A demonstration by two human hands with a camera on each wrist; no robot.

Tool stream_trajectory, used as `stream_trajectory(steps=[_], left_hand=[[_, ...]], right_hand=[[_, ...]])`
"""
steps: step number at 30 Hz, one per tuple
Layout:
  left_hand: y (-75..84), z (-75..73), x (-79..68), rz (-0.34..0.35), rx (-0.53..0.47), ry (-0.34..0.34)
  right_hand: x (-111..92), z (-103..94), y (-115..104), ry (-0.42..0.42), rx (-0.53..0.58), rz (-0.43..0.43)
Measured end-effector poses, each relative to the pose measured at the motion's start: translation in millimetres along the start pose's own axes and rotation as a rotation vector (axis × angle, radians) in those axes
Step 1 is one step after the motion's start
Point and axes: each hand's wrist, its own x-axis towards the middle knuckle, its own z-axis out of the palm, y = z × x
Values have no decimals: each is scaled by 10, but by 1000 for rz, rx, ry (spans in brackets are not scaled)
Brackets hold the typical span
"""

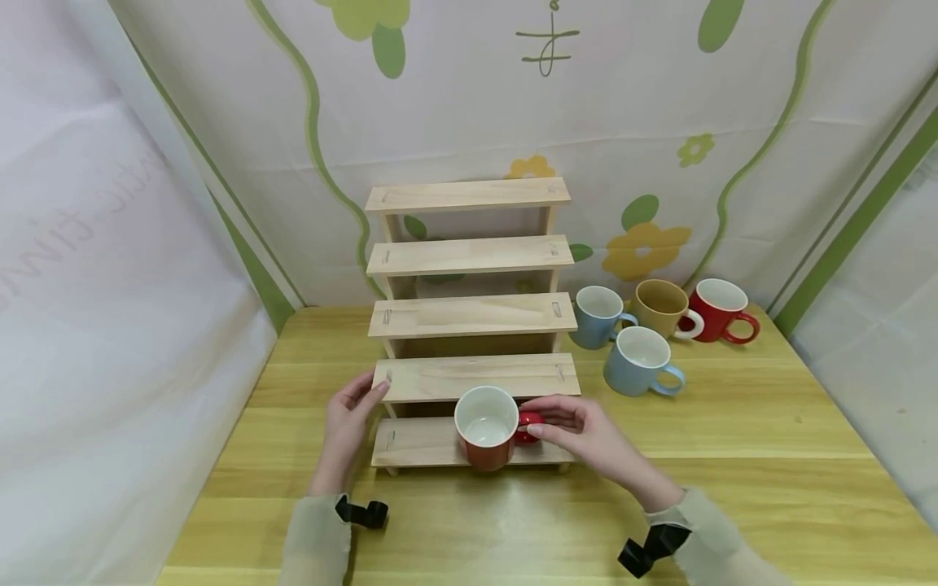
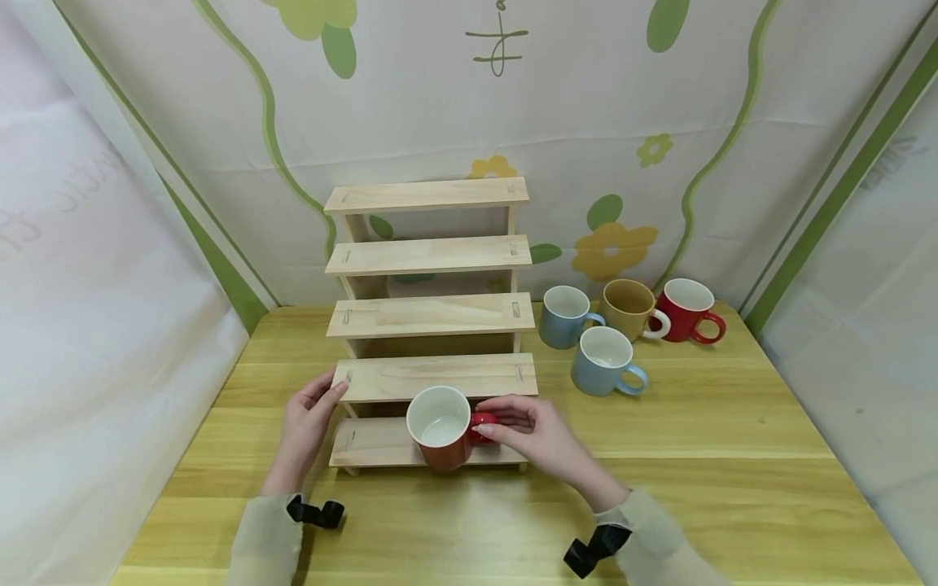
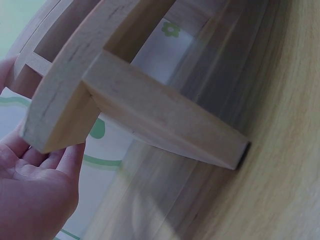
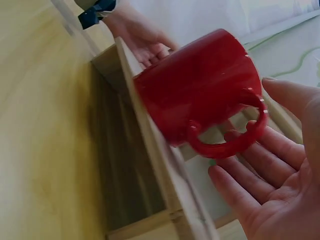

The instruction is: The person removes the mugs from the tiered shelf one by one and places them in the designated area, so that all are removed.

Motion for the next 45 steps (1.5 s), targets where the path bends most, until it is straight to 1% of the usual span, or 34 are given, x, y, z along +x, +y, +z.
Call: stream_trajectory(steps=[3,7,16,31,39,45], left_hand=[[4,2,-3,2,0,0],[4,2,-1,6,0,0],[-5,-2,7,13,14,5],[-18,-12,15,30,16,-4],[-10,-4,10,17,14,-1],[-14,-6,11,13,22,0]], right_hand=[[7,34,41,11,-18,27],[4,70,59,20,-13,47],[5,112,24,28,-31,45],[-5,142,-17,106,-4,63],[-10,143,-23,98,2,55],[-2,132,-5,101,-4,72]])
